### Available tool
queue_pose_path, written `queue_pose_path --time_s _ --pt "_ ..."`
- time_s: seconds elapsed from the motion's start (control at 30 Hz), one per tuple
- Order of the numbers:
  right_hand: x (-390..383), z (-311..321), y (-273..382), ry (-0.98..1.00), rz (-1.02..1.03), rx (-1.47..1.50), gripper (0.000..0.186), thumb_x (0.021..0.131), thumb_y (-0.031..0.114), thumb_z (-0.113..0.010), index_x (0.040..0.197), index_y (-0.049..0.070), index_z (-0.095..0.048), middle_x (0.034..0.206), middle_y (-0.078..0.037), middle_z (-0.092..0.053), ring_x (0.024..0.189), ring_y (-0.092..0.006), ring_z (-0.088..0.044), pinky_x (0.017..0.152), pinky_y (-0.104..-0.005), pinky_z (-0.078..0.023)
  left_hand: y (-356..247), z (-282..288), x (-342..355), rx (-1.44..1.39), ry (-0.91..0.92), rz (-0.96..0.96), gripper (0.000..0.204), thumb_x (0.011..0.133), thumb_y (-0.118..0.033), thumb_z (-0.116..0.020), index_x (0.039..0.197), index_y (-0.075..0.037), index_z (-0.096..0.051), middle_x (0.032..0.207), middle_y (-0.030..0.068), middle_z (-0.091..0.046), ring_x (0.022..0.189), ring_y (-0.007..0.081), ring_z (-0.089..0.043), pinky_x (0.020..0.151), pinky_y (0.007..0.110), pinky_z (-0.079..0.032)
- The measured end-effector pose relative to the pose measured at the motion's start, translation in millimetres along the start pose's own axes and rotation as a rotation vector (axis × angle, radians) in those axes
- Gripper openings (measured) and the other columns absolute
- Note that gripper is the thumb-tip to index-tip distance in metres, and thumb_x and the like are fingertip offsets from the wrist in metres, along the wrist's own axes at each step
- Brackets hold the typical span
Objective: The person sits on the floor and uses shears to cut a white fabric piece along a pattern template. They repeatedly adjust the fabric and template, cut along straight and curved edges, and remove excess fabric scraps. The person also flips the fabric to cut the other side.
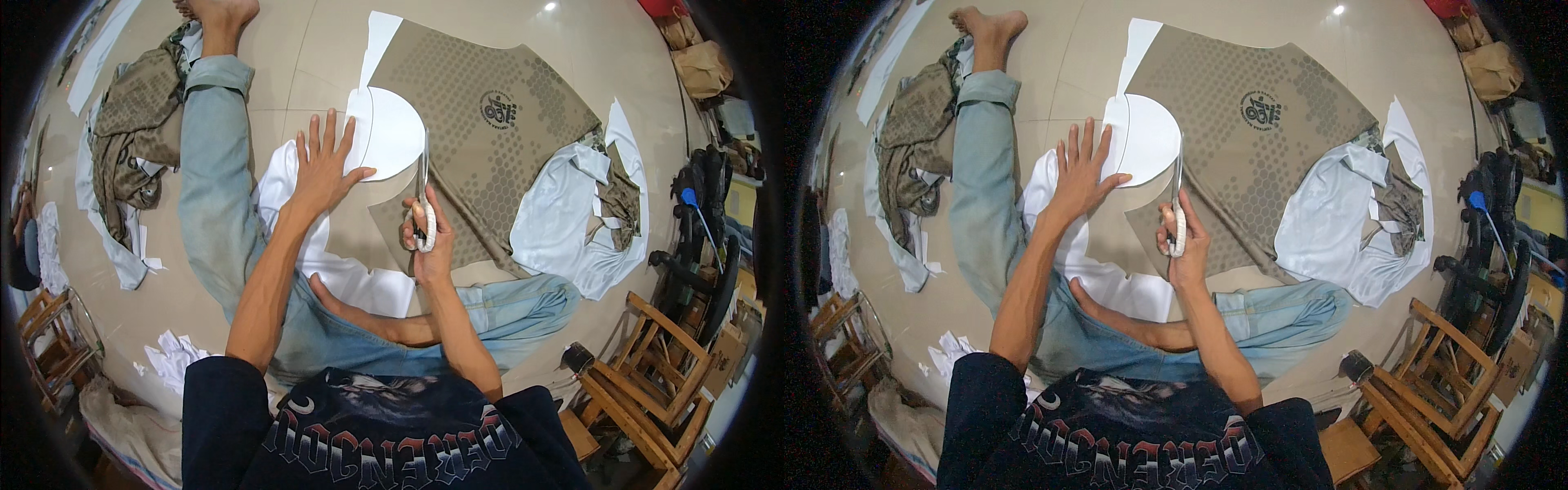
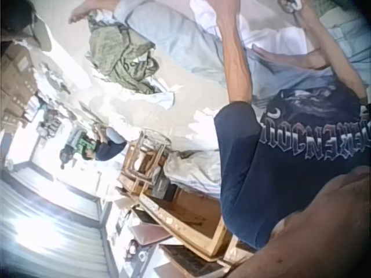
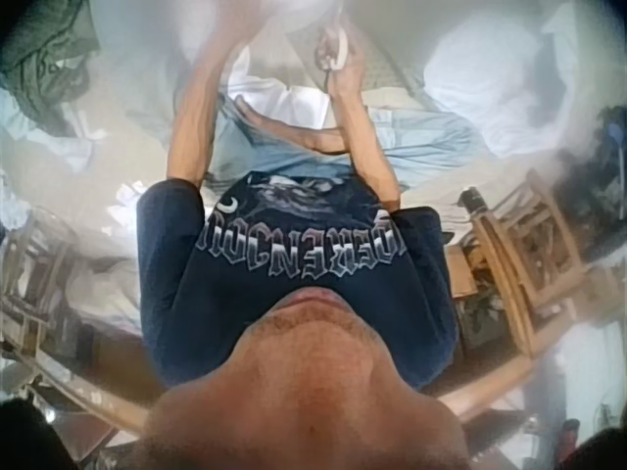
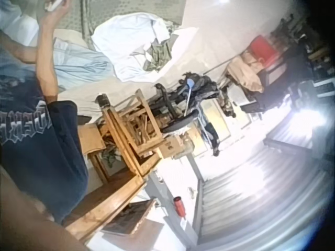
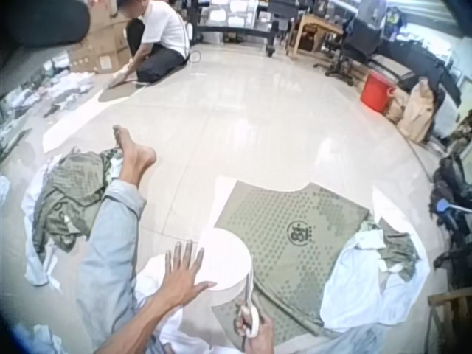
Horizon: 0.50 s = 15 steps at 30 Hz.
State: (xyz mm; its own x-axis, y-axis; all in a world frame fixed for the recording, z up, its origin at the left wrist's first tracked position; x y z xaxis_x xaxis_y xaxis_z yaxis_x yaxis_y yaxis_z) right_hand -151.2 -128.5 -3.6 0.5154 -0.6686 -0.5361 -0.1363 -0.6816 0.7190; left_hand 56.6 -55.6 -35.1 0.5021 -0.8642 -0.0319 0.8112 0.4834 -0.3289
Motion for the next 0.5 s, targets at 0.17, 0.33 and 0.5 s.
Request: queue_pose_path --time_s 0.17,0.33,0.5 --pt "2 4 -1 0.018 0.002 0.006 0.058 0.092 0.014 -0.068 0.144 0.008 -0.045 0.108 -0.009 -0.064 0.060 -0.0081 -0.054 0.047 -0.0195 -0.041 1 0 1 -0.006 0.026 0.009 0.093 0.087 -0.067 -0.051 0.156 -0.014 -0.019 0.162 0.0206 -0.004 0.147 0.0456 0.002 0.114 0.065 -0.004" --pt "3 9 2 0.048 0.001 -0.003 0.056 0.091 0.008 -0.068 0.143 0.007 -0.047 0.105 -0.008 -0.064 0.060 -0.0082 -0.054 0.047 -0.0195 -0.041 3 -2 0 0.005 0.000 -0.010 0.093 0.087 -0.067 -0.052 0.156 -0.015 -0.019 0.162 0.0209 -0.003 0.147 0.0454 0.002 0.114 0.065 -0.004" --pt "6 21 19 0.031 -0.052 -0.161 0.053 0.091 0.005 -0.066 0.141 0.008 -0.050 0.103 -0.006 -0.064 0.058 -0.0079 -0.053 0.046 -0.0195 -0.040 4 1 0 0.002 0.050 -0.011 0.095 0.085 -0.066 -0.054 0.156 -0.015 -0.018 0.162 0.0210 -0.003 0.147 0.0457 0.001 0.114 0.065 -0.004"
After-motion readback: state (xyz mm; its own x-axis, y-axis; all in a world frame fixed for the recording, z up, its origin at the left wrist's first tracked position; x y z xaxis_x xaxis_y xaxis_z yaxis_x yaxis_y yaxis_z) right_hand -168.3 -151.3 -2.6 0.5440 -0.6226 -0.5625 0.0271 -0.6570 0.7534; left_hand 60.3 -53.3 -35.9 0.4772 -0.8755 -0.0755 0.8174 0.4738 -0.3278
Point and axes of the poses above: each hand's wrist, its own x-axis towards the middle knuckle, its own z-axis out of the back of the hand, y = z × x, the point moved 2 cm from there along x, towards the middle knuckle
